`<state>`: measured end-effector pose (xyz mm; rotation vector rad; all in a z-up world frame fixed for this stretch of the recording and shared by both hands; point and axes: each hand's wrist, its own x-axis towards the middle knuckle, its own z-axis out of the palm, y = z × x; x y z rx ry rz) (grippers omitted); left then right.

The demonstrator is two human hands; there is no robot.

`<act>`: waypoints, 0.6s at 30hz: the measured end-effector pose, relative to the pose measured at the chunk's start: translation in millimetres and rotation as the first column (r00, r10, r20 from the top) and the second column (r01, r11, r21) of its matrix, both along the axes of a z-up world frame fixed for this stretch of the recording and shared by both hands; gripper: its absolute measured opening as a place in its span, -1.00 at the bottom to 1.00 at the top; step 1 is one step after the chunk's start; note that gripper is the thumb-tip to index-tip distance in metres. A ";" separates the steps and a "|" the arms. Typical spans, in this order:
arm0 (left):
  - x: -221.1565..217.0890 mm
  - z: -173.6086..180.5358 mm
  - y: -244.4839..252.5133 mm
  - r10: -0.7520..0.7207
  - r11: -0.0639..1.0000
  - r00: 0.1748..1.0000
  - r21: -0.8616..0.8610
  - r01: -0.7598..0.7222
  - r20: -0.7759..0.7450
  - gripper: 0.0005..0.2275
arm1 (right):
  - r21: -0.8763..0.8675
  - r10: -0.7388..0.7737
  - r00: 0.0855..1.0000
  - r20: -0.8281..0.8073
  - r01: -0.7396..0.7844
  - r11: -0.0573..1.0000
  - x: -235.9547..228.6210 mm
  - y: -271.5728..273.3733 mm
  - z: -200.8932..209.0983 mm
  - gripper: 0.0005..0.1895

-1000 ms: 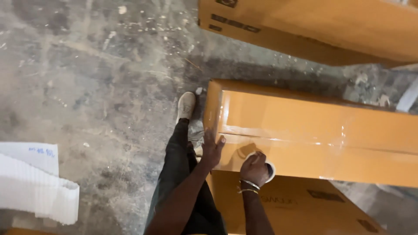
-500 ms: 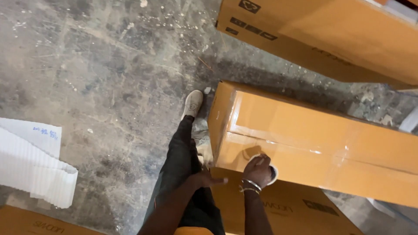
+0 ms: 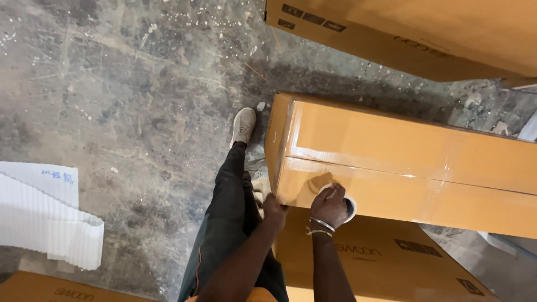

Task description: Taping and sealing several large cardboard boxes in a warehouse or factory environment.

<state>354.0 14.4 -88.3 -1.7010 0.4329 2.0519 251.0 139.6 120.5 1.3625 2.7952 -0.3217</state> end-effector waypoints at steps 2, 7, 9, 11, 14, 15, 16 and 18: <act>-3.7 -2.0 -0.5 -0.223 0.952 0.934 -0.144 0.270 0.279 -0.57 | 0.066 0.051 0.998 -0.033 -0.049 0.997 4.3 1.8 -3.2 -0.79; -26.6 29.5 -10.6 -0.593 0.736 0.782 -0.264 0.624 0.194 -0.54 | -0.007 0.033 0.997 -0.066 -0.033 0.999 7.1 -2.7 0.5 -0.76; -29.7 32.4 -13.1 -0.619 0.733 0.758 -0.196 0.652 0.206 -0.50 | -0.036 0.035 0.999 -0.012 -0.035 0.999 7.3 -4.8 2.4 -0.74; -13.5 6.1 -10.7 -0.665 0.705 0.744 -0.277 0.653 0.063 -0.51 | -0.024 0.063 0.993 -0.097 -0.066 0.998 8.0 -5.1 2.4 -0.76; 20.8 -43.5 -2.6 -0.712 0.666 0.676 -0.486 0.566 -0.188 -0.41 | -0.022 0.119 0.991 -0.062 -0.121 0.992 13.4 1.2 -9.9 -0.75; 5.0 -16.8 -2.5 -0.699 0.676 0.691 -0.485 0.555 -0.183 -0.41 | -0.025 0.139 0.989 -0.057 -0.141 0.990 15.8 1.7 -12.1 -0.75; -11.1 9.9 -3.4 -0.785 0.571 0.605 -0.529 0.628 -0.130 -0.39 | 0.008 0.157 0.986 -0.062 -0.156 0.988 18.0 1.9 -14.1 -0.75; -41.6 32.6 -3.0 -0.844 0.473 0.530 -0.573 0.669 -0.079 -0.37 | 0.044 0.199 0.977 -0.080 -0.196 0.980 13.8 3.2 -20.8 -0.75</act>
